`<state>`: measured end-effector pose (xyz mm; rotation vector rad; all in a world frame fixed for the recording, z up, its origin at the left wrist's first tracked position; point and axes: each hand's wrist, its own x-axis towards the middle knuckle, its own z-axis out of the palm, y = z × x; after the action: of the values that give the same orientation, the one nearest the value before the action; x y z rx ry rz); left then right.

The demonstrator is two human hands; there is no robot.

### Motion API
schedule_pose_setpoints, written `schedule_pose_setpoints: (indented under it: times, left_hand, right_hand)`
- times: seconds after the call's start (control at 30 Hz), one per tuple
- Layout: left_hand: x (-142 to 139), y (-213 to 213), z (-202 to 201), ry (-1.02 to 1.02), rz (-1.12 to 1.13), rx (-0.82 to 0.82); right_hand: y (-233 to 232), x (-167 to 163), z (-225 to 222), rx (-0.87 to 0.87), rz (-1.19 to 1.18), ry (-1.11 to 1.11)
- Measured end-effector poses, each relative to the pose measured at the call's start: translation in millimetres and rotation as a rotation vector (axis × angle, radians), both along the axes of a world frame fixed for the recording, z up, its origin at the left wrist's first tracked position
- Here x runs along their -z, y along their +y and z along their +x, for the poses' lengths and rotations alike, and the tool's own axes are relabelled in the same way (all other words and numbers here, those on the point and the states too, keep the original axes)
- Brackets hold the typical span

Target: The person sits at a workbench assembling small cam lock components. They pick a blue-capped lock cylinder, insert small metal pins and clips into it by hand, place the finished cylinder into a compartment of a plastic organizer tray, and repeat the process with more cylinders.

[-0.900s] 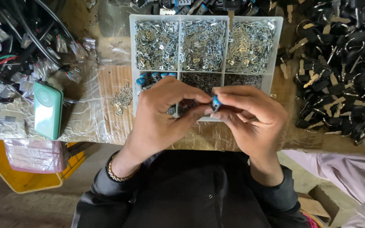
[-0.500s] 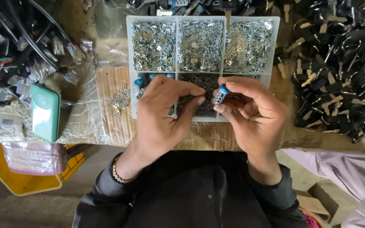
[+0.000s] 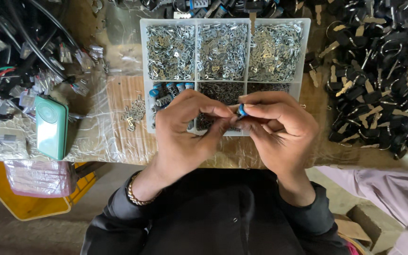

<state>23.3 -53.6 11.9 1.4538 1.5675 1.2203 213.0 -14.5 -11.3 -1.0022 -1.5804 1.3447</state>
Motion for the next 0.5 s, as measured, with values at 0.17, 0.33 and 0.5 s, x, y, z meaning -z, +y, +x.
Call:
schedule_pose_setpoints:
  times: [0.17,0.33,0.5]
  left_hand:
    - [-5.8,2.5,-7.3,-0.159,-0.037,0.044]
    - [-9.9,2.6,-5.0,-0.068,-0.005,-0.011]
    - [-10.6,0.3,-5.5,0.024,-0.017,-0.017]
  right_hand:
    - [4.3,-2.7,-4.1,0.004,-0.013,0.063]
    - [5.1,-3.9,-6.2,0.021,0.050,-0.055]
    - [0.8,-1.5,-5.7,-0.009,0.064,-0.051]
